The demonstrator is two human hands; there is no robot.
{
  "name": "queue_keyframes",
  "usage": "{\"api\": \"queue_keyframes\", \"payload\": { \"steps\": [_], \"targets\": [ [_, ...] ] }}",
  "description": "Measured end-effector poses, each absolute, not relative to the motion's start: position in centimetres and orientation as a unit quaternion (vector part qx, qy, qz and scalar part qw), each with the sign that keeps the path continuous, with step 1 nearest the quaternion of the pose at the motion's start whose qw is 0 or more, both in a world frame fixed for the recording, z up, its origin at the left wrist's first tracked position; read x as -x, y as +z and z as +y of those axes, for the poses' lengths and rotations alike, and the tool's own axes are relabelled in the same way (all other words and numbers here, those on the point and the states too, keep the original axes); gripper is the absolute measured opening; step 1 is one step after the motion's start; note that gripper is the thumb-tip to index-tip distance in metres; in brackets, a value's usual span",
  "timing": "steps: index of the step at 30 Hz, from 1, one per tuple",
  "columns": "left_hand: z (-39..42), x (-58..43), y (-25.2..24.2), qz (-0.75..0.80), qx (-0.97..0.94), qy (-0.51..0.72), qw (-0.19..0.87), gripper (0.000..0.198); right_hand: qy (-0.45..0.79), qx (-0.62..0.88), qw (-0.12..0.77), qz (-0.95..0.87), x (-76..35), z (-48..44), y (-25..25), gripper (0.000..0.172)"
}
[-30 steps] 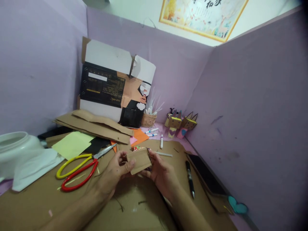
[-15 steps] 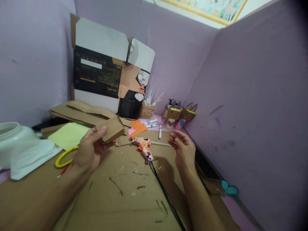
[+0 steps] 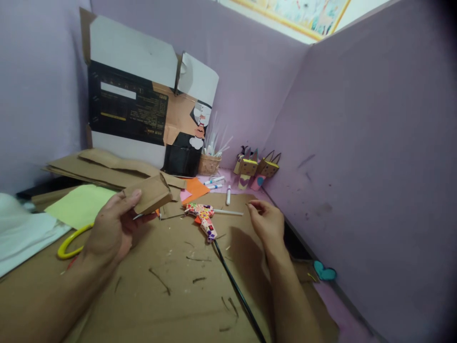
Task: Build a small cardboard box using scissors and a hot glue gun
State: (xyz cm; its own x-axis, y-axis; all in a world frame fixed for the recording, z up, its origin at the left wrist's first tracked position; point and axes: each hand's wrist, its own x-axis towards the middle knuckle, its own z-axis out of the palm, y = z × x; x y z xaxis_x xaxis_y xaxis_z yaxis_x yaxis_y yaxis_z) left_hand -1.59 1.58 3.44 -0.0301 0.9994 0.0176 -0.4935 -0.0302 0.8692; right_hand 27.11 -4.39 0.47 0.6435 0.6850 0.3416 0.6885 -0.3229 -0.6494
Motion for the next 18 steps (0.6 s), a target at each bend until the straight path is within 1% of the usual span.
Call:
{"api": "queue_keyframes", "payload": {
  "steps": [2, 6, 10, 15, 18],
  "targets": [
    [1.7, 1.6, 3.2, 0.359, -0.360, 0.620, 0.598, 0.030, -0.012, 0.826, 0.378, -0.417, -27.9, -3.3, 0.7, 0.028],
    [1.9, 1.5, 2.8, 0.375, -0.386, 0.586, 0.606, 0.036, 0.004, 0.832, 0.321, -0.452, -28.8, 0.6, 0.9, 0.018],
    [1.9, 1.7, 2.7, 0.394, -0.393, 0.573, 0.602, 0.038, 0.018, 0.835, 0.289, -0.469, -28.6, 3.5, 0.4, 0.016],
    [2.1, 2.6, 3.5, 0.373, -0.353, 0.625, 0.589, 0.033, 0.047, 0.789, 0.303, -0.533, -25.6, 3.9, 0.9, 0.016],
    [2.2, 3.2, 4.0, 0.374, -0.352, 0.617, 0.596, 0.032, 0.087, 0.738, 0.334, -0.580, -22.5, 3.2, 2.0, 0.013]
  ]
}}
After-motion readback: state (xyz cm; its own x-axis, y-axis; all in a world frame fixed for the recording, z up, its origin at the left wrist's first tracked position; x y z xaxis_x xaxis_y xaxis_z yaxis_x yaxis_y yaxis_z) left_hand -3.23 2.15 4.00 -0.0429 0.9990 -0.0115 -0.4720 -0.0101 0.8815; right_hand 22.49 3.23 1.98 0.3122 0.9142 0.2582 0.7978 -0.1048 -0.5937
